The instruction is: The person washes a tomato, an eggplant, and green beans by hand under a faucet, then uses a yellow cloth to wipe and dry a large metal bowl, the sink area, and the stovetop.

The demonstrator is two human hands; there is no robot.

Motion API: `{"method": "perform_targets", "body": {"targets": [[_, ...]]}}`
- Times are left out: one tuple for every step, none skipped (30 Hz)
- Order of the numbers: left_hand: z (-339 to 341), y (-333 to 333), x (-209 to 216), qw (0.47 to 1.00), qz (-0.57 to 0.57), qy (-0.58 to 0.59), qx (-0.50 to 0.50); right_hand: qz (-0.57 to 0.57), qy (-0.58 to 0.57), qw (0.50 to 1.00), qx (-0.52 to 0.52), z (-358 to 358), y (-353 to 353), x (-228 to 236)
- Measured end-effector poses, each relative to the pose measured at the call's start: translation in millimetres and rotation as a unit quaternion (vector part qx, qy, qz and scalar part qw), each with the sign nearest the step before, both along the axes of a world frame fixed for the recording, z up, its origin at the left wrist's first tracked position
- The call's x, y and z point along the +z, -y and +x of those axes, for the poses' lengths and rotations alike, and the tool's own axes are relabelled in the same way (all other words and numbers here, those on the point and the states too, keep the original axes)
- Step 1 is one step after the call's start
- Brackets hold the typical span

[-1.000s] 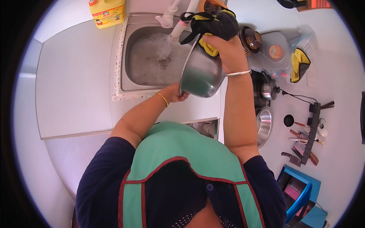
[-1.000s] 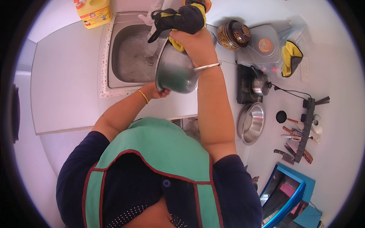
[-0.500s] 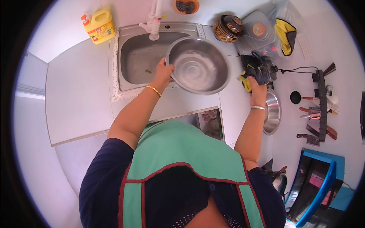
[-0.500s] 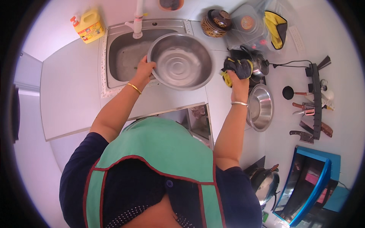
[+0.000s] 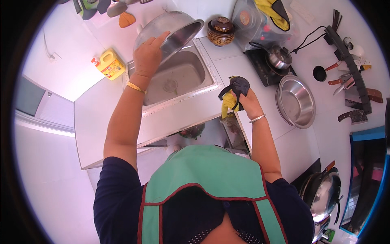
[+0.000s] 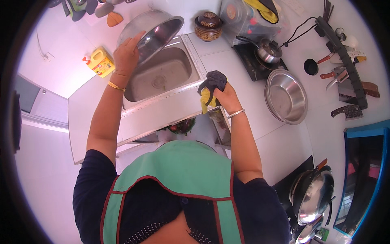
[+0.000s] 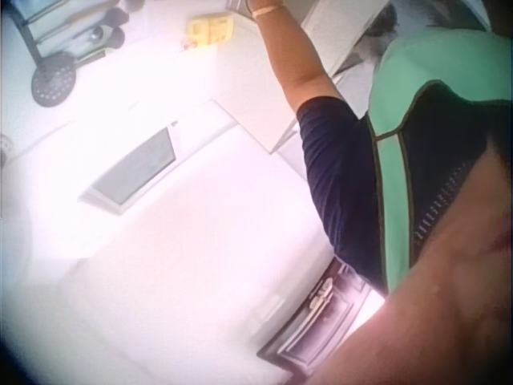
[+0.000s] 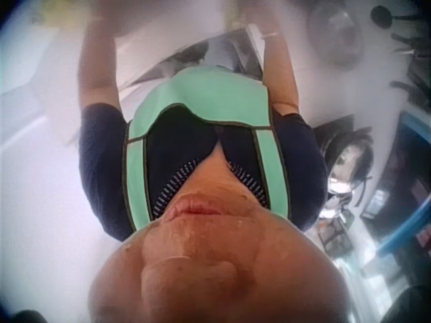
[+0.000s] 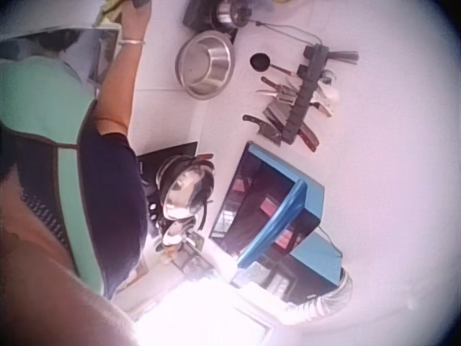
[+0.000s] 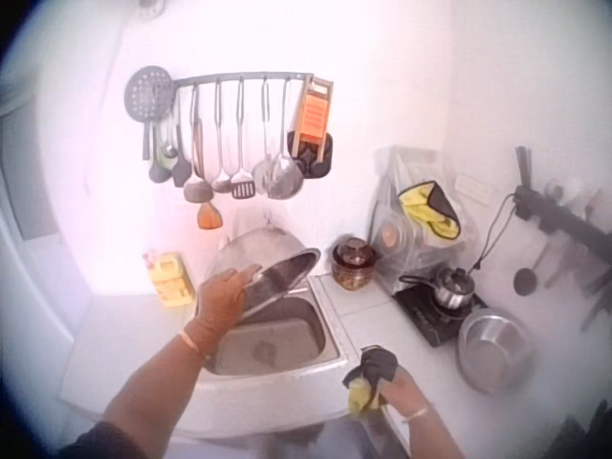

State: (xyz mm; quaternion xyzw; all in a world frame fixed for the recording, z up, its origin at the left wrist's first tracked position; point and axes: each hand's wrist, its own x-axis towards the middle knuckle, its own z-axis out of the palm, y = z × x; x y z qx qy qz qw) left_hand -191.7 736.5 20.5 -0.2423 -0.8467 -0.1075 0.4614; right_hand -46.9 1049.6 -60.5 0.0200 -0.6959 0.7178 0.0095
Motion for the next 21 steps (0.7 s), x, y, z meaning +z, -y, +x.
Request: {"method": "perform_targets", "body": {"targets": [[5,5,8,1.000,-0.003,-0.006,0.003,-0.058,0.037,0.998,0.002,1,4,-1],[9,4,17,1.000,-0.008,-0.018,-0.004,-0.095,0.065,0.993,-0.033,2,8,6],[13,4,24,0.999,-0.012,-0.029,-0.009,-0.098,0.057,0.993,-0.035,3,13,14],[18,5,29,0.999,-0.015,-0.037,-0.012,0.118,-0.024,0.991,-0.051,2,19,25],[24,5,29,0.999,-0.011,-0.030,-0.015,0.329,-0.098,0.937,-0.065,0,25,35],[29,7,28,1.000,-0.008,-0.023,-0.017,0.297,-0.074,0.949,-0.075,-3,33,42],[33,11,28,0.999,-0.010,-0.026,-0.019,0.295,-0.076,0.949,-0.078,-12,44,42],[36,10,24,0.999,0.010,-0.014,-0.035,0.246,-0.132,0.957,-0.076,-21,50,41],[44,13,19,0.998,0.028,0.003,-0.048,0.194,-0.183,0.961,-0.069,-26,58,40],[50,15,13,0.998,0.031,0.008,-0.052,0.235,-0.114,0.964,-0.051,-33,62,44],[56,18,8,0.997,0.049,0.025,-0.061,0.272,-0.043,0.961,-0.032,-39,67,48],[57,23,4,0.995,0.069,0.037,-0.066,0.067,-0.034,0.997,-0.034,-45,79,51],[57,28,-4,0.995,0.071,0.038,-0.066,-0.132,-0.036,0.991,-0.004,-41,87,55],[58,29,-19,0.989,0.117,0.059,-0.076,-0.025,-0.053,0.998,-0.033,-47,87,50],[63,33,-29,0.980,0.159,0.082,-0.084,0.080,-0.067,0.993,-0.061,-55,86,43],[70,38,-37,0.972,0.176,0.144,-0.062,0.080,-0.057,0.993,-0.063,-60,88,32],[67,40,-45,0.970,0.179,0.152,-0.065,0.157,-0.050,0.983,-0.086,-67,86,18],[64,43,-58,0.966,0.196,0.160,-0.057,0.235,-0.040,0.966,-0.104,-72,83,1],[69,47,-74,0.961,0.207,0.177,-0.048,0.210,0.033,0.969,-0.129,-74,78,-21],[76,54,-77,0.946,0.223,0.234,-0.033,0.212,0.058,0.965,-0.140,-63,86,-39],[73,58,-81,0.945,0.229,0.230,-0.034,0.220,0.067,0.960,-0.157,-63,86,-46]]}}
